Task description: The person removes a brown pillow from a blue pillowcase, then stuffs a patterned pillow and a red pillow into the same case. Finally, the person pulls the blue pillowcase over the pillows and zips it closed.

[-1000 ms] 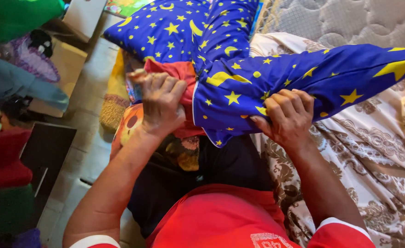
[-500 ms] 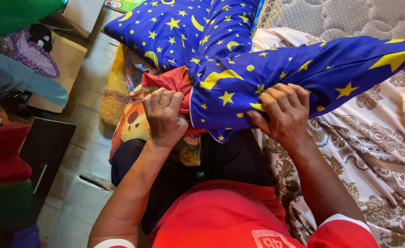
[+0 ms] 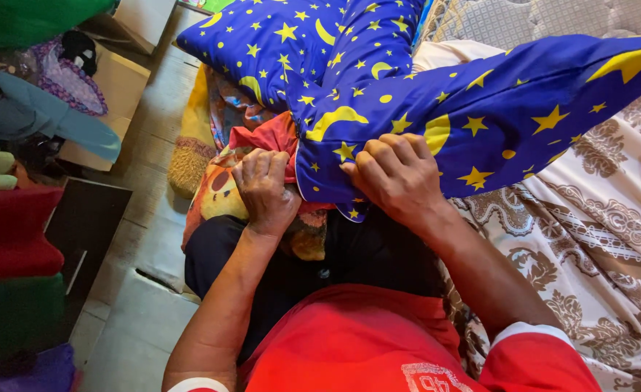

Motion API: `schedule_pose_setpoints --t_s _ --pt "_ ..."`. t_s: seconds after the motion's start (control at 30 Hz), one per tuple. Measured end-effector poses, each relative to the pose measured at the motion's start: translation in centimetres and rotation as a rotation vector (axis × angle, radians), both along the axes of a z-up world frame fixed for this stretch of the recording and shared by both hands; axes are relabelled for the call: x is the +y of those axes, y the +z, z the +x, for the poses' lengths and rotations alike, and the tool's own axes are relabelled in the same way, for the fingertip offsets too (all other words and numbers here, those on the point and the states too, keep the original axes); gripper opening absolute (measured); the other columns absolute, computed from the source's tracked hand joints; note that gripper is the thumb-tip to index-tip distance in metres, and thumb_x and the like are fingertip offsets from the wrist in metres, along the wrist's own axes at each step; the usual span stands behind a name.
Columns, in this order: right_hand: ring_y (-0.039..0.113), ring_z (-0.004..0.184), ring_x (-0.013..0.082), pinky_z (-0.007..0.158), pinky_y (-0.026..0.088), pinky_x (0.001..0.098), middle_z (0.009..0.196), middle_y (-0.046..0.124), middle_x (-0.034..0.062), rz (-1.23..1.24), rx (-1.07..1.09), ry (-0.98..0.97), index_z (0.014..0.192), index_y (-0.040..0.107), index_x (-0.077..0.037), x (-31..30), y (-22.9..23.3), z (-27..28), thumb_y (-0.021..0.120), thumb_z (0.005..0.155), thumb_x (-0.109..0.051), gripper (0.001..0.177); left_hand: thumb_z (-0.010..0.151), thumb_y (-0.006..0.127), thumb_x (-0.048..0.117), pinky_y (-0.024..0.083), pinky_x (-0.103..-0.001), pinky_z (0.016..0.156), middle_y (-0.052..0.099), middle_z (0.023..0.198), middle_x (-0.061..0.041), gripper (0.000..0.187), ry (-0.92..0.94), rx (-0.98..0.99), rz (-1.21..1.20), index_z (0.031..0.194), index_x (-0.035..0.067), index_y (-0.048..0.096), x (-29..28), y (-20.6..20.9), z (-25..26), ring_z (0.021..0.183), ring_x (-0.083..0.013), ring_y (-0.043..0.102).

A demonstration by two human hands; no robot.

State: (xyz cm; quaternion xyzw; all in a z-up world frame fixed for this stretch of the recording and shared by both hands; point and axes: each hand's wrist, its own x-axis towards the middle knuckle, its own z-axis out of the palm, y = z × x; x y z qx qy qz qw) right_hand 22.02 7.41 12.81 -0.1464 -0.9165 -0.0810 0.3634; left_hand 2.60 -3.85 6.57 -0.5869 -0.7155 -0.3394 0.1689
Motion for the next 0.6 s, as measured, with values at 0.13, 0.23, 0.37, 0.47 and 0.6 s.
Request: schedule_pose_setpoints --t_s 0.13,0.23,0.37,0.47,0.6 --pt "0.062 0.095 0.0221 0.085 0.047 0.0383 0.096 0.062 0.0034 0.021 -0.033 0.015 0.093 0.062 -0.010 0.4 0.0 -0.1 0.080 0.094 -0.025 0.023 0.085 0.072 0.023 0.038 -0.044 0.094 0.060 0.099 -0.009 0.026 0.021 -0.012 0.000 0.102 0.006 0.062 -0.2 -1.4 -0.2 0.107 -0.0298 0.057" --pt "0.062 0.093 0.0218 0.086 0.046 0.0382 0.095 0.061 0.0032 0.047 -0.048 0.027 0.092 0.062 -0.010 1.1 0.1 0.2 0.080 0.094 -0.024 0.023 0.084 0.070 0.018 0.039 -0.044 0.095 0.061 0.101 -0.009 0.024 0.032 -0.021 0.002 0.103 0.007 0.061 -0.1 -1.9 -0.2 0.109 -0.0299 0.057" --pt "0.061 0.090 0.0211 0.085 0.046 0.0381 0.092 0.061 0.0026 0.041 -0.074 0.023 0.091 0.062 -0.010 1.8 0.3 0.8 0.080 0.095 -0.022 0.022 0.084 0.069 0.017 0.039 -0.045 0.096 0.061 0.103 -0.009 0.023 0.057 -0.029 0.010 0.103 0.007 0.061 -0.1 -2.6 -0.3 0.111 -0.0300 0.057" --pt "0.061 0.095 0.0218 0.089 0.045 0.0395 0.097 0.062 0.0035 -0.030 -0.076 0.064 0.095 0.062 -0.010 2.0 0.3 1.0 0.079 0.096 -0.023 0.021 0.085 0.070 0.022 0.039 -0.045 0.096 0.061 0.103 -0.009 0.025 0.065 -0.036 0.025 0.103 0.007 0.061 0.2 -2.8 -0.4 0.111 -0.0305 0.056" --pt "0.059 0.104 0.0263 0.094 0.042 0.0432 0.108 0.062 0.0099 -0.021 -0.047 0.076 0.107 0.063 -0.006 0.3 -0.2 0.0 0.077 0.095 -0.033 0.033 0.086 0.072 0.029 0.038 -0.045 0.094 0.060 0.102 -0.010 0.030 0.074 -0.061 0.045 0.102 0.007 0.060 0.6 -2.9 -0.9 0.109 -0.0311 0.055"
